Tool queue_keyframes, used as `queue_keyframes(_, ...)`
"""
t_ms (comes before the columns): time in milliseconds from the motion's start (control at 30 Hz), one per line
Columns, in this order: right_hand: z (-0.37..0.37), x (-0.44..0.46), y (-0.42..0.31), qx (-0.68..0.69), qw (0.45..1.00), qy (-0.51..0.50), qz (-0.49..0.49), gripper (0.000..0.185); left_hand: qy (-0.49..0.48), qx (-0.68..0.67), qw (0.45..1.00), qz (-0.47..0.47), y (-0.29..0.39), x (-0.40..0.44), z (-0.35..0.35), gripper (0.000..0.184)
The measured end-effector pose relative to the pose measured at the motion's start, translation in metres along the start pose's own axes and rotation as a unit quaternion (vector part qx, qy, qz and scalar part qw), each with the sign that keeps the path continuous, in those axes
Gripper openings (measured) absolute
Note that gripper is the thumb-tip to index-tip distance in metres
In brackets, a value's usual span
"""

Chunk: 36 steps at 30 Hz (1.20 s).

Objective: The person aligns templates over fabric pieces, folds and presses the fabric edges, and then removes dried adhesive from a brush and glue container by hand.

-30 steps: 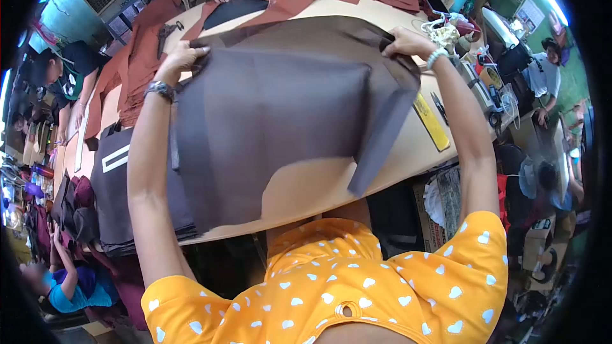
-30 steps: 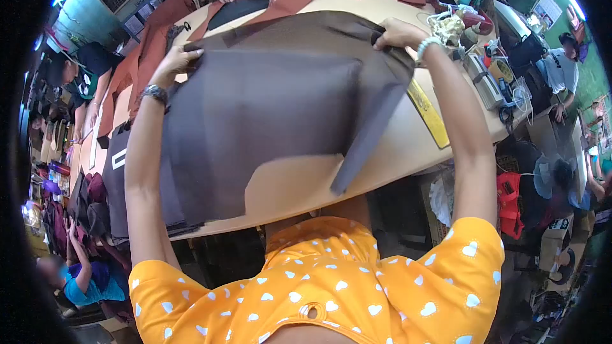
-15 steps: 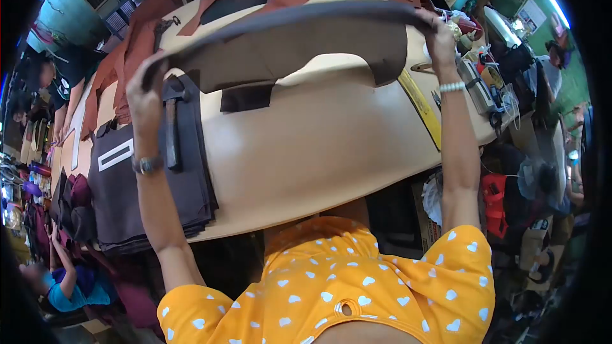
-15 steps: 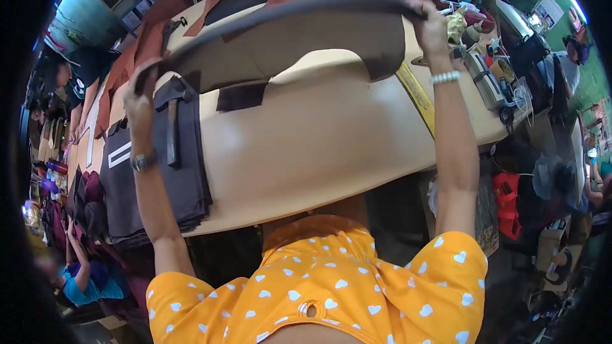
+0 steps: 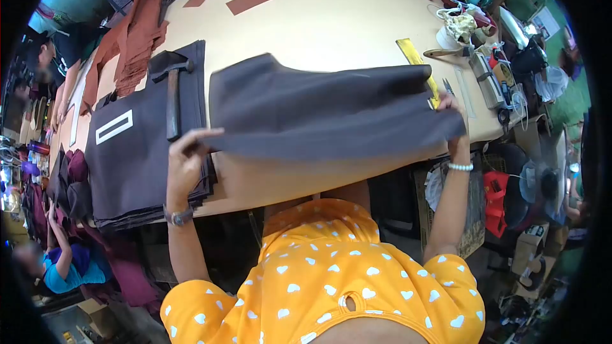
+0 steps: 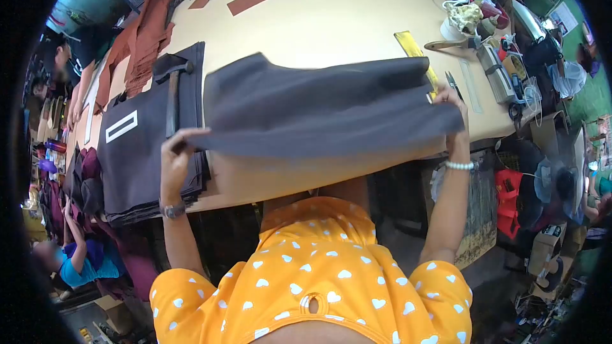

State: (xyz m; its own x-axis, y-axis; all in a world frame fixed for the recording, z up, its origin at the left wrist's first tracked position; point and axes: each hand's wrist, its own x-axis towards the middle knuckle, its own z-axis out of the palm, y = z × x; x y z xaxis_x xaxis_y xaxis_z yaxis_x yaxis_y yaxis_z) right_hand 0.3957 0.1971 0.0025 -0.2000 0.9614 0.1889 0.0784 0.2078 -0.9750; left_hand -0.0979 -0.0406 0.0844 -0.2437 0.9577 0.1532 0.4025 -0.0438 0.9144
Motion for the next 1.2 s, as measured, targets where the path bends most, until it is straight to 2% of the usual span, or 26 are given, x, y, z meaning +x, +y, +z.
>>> queue_keyframes(33,0.019,0.004,-0.028,-0.005,0.999,0.038,-0.02,0.013,0.025,-0.007,1.0,-0.004,0.003,0.009,-0.003,0.026)
queue_keyframes(100,0.039,0.014,-0.061,0.009,0.993,0.025,-0.115,0.014,0.075,-0.081,0.994,0.027,0.009,0.024,-0.008,0.019)
queue_keyframes(200,0.049,0.026,-0.107,0.025,0.986,-0.013,-0.166,0.017,0.113,-0.172,0.978,0.04,0.036,0.035,-0.02,0.02)
queue_keyframes(233,0.052,0.028,-0.115,0.031,0.985,-0.029,-0.165,0.019,0.134,-0.129,0.981,0.058,0.046,0.042,-0.023,0.024)
queue_keyframes(267,0.057,0.035,-0.116,0.061,0.993,0.03,-0.094,0.022,0.154,-0.087,0.981,0.073,0.054,0.055,-0.024,0.029)
queue_keyframes(300,0.055,0.05,-0.114,0.005,0.998,0.051,-0.041,0.022,0.173,-0.045,0.98,0.088,0.057,0.069,-0.025,0.034)
queue_keyframes(367,0.065,0.084,-0.091,-0.015,0.997,0.069,-0.044,0.024,0.161,-0.01,0.981,0.111,0.031,0.109,-0.034,0.044)
queue_keyframes(433,0.061,0.126,-0.048,-0.227,0.96,0.106,-0.127,0.028,0.185,0.018,0.972,0.145,-0.021,0.155,-0.041,0.042)
queue_keyframes(500,0.07,0.146,-0.023,-0.197,0.961,0.133,-0.143,0.033,0.194,0.084,0.966,0.147,-0.032,0.176,-0.031,0.032)
queue_keyframes(533,0.074,0.151,-0.02,-0.273,0.938,0.172,-0.125,0.035,0.223,0.115,0.948,0.195,-0.037,0.185,-0.025,0.024)
queue_keyframes(567,0.073,0.152,-0.017,-0.289,0.932,0.182,-0.123,0.035,0.174,0.076,0.971,0.146,-0.049,0.196,-0.028,0.008)
queue_keyframes(600,0.08,0.146,-0.023,-0.307,0.924,0.192,-0.121,0.036,0.145,0.079,0.978,0.125,-0.051,0.199,-0.026,0.004)
queue_keyframes(667,0.085,0.139,-0.032,-0.323,0.915,0.202,-0.13,0.029,0.088,0.055,0.992,0.065,-0.056,0.205,-0.025,0.019)
queue_keyframes(767,0.102,0.112,-0.08,-0.373,0.904,0.175,-0.113,0.022,0.136,0.03,0.988,0.067,-0.025,0.193,-0.001,0.022)
queue_keyframes(800,0.11,0.101,-0.096,-0.372,0.906,0.158,-0.124,0.021,0.112,0.045,0.992,0.039,-0.013,0.189,0.002,0.025)
queue_keyframes(900,0.139,0.066,-0.134,-0.36,0.91,0.119,-0.17,0.021,0.093,0.014,0.986,0.136,0.024,0.168,0.028,0.024)
queue_keyframes(933,0.151,0.054,-0.144,-0.35,0.91,0.112,-0.193,0.02,0.096,0.011,0.975,0.198,0.039,0.159,0.039,0.027)
queue_keyframes(1033,0.188,0.021,-0.16,-0.304,0.917,0.098,-0.237,0.02,-0.012,0.124,0.979,0.159,0.042,0.149,0.041,0.032)
queue_keyframes(1167,0.23,0.001,-0.149,-0.317,0.893,0.103,-0.304,0.022,-0.052,-0.033,0.991,0.116,0.044,0.134,0.056,0.03)
queue_keyframes(1200,0.241,-0.003,-0.147,-0.327,0.894,0.094,-0.293,0.023,-0.022,-0.107,0.992,0.068,0.049,0.128,0.066,0.027)
